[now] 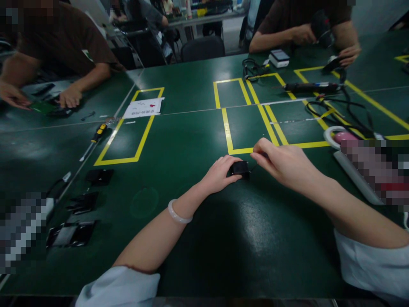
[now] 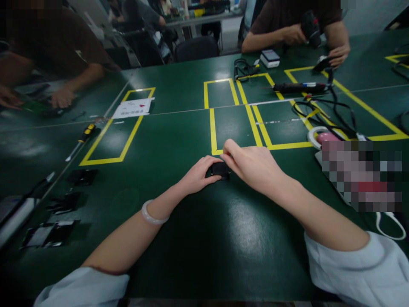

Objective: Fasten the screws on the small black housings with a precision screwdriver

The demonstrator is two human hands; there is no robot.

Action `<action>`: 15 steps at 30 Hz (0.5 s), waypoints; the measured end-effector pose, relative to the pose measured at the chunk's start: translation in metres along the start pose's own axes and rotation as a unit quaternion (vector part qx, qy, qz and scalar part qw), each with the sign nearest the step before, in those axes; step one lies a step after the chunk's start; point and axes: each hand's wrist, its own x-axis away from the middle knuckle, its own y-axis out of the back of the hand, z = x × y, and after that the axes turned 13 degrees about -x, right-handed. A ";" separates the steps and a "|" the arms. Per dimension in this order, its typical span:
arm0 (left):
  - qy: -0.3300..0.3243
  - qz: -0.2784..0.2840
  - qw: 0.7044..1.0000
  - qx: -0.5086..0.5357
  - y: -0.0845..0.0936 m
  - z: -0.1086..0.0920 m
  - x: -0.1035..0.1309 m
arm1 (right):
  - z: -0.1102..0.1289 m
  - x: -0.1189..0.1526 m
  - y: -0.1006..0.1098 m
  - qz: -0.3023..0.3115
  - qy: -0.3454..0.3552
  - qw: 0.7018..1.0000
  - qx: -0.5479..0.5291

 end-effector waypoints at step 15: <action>0.005 0.004 1.000 0.004 0.002 -0.001 0.000 | -0.012 0.007 0.007 0.011 0.043 0.998 -0.033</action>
